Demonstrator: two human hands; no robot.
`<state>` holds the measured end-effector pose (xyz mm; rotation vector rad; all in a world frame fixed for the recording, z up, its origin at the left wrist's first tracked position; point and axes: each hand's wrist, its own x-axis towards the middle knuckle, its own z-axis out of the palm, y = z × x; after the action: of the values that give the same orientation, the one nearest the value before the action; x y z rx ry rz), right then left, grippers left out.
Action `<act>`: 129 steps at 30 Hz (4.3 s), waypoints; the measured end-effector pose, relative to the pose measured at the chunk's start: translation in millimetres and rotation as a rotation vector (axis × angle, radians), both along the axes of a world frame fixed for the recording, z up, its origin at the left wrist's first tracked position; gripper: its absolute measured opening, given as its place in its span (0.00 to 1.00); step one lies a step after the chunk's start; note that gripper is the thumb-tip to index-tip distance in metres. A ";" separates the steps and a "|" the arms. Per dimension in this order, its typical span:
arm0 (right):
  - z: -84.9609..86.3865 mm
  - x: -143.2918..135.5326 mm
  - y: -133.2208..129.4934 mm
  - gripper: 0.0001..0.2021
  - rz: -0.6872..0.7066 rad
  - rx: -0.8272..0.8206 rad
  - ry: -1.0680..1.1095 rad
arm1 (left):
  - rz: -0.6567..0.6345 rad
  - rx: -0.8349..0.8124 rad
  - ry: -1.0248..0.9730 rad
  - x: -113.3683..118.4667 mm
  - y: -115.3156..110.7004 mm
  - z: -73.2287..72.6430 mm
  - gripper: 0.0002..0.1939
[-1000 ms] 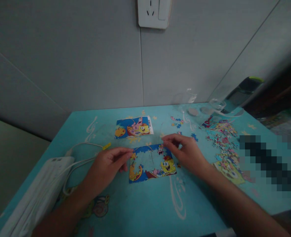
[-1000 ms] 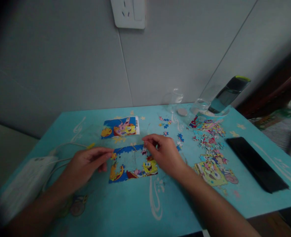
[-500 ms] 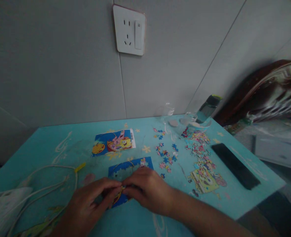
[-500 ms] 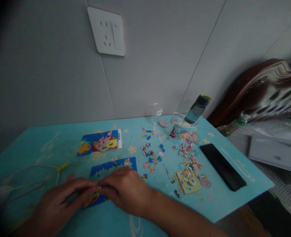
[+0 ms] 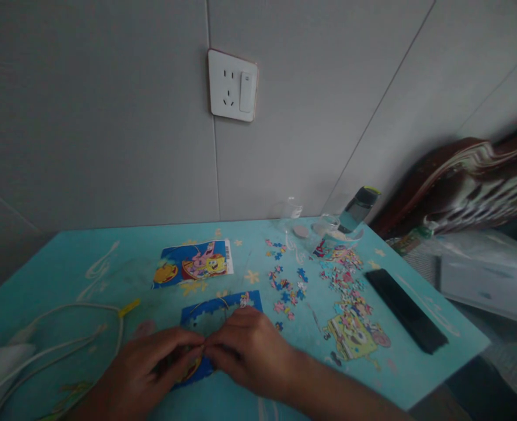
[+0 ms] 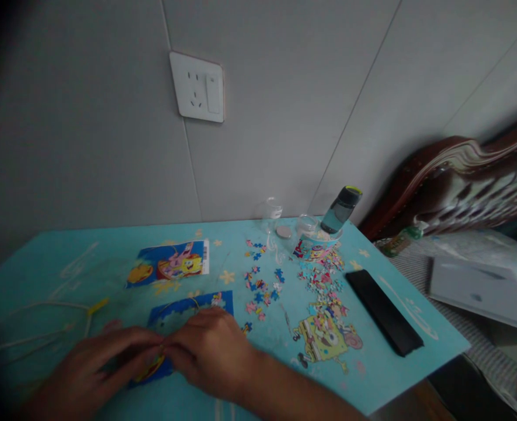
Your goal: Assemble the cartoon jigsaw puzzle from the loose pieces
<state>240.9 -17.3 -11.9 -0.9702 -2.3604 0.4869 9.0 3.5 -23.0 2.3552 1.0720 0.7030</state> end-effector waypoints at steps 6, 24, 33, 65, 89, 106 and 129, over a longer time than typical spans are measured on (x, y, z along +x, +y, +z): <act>15.0 39.2 46.3 0.12 -0.519 0.008 -0.049 | 0.091 0.060 -0.074 -3.5 5.9 8.4 0.10; 4.0 98.3 166.7 0.09 -0.841 -0.224 -0.350 | 0.008 0.357 0.080 -13.7 10.4 -0.6 0.12; 2.7 103.8 166.5 0.15 -0.816 -0.211 -0.329 | -0.024 0.316 0.115 -16.2 12.0 -7.0 0.13; 19.1 121.5 22.8 0.07 -0.415 -0.287 -0.071 | -0.033 0.301 0.249 -20.2 4.8 -12.6 0.14; 9.8 105.5 15.9 0.09 -0.461 -0.210 -0.083 | -0.025 0.297 0.175 -15.7 -1.7 0.8 0.11; 0.5 97.2 19.3 0.07 -0.500 -0.244 -0.090 | -0.151 0.239 0.125 6.6 -20.5 14.4 0.12; 13.2 69.2 -4.3 0.12 -0.389 -0.560 0.355 | -0.196 0.322 0.036 46.5 -39.0 7.4 0.10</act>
<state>310.2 -21.7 1.4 -1.4119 -1.6875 1.0895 55.5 -35.5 -15.6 2.7089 0.7722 0.8119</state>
